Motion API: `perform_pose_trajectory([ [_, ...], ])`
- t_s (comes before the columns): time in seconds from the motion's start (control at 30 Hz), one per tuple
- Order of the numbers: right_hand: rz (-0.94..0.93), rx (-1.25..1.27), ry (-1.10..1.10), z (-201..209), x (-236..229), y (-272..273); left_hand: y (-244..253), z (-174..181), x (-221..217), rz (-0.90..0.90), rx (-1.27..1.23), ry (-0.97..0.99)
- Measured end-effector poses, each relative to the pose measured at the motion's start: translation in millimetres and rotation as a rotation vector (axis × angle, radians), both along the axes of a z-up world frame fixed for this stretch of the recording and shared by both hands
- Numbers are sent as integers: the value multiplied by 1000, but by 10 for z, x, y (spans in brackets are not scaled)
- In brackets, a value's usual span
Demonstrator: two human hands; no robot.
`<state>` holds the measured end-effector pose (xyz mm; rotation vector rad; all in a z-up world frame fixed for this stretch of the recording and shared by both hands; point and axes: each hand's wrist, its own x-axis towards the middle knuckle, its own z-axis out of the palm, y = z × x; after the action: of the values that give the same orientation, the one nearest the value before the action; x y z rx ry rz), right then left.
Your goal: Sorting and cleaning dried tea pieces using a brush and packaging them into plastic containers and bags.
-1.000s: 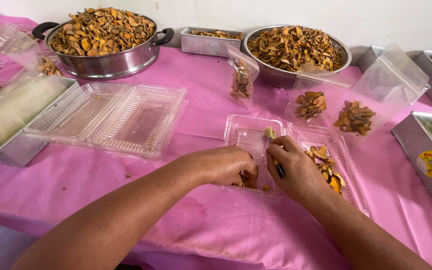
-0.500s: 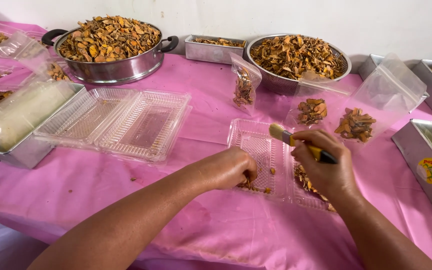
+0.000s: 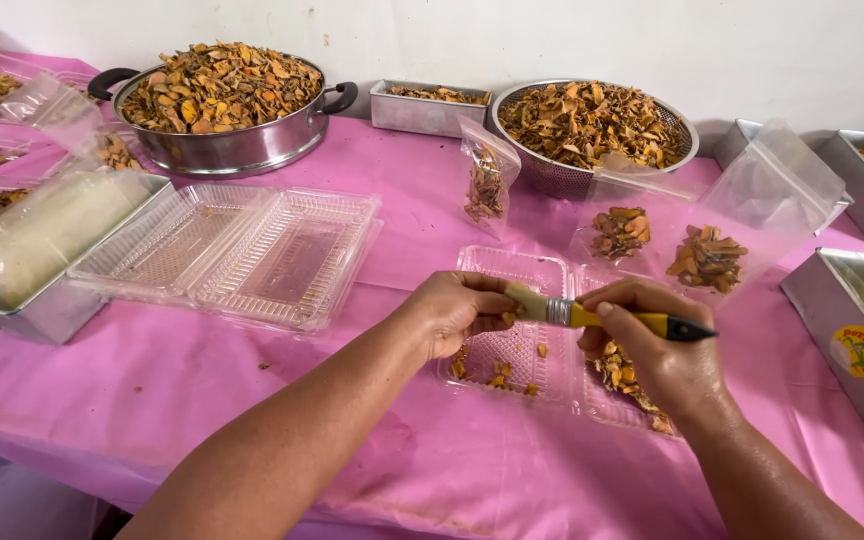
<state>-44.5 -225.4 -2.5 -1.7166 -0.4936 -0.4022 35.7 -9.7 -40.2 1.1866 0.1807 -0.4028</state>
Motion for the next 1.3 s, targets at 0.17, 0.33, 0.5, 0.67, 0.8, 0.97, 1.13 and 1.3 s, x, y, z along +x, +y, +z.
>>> perform_pose_trajectory([
  [0.17, 84, 173, 126, -170, 235, -216, 18, -47, 27, 10, -48, 12],
  [0.33, -109, 55, 228, -52, 189, -152, -1, -67, 6, 21, -53, 0],
  [0.5, 152, 361, 49, -314, 478, -315, -10, -103, -33, -16, -73, -20],
  [0.67, -59, 260, 407, -158, 368, -303, 12, -38, -40, -25, -86, -49],
  [0.8, -157, 382, 151, -10, 347, -423, -99, 301, -250, -58, 101, -143],
  [0.97, -265, 472, 126, -78, 650, -715, -560, 428, -246, -208, 340, -309],
  [1.13, -317, 432, 119, -125, 727, -717, -962, 573, -331, -456, 820, -405],
  [1.3, -164, 325, 76, -127, 607, -565, -869, 608, -352, -624, 1004, -703],
])
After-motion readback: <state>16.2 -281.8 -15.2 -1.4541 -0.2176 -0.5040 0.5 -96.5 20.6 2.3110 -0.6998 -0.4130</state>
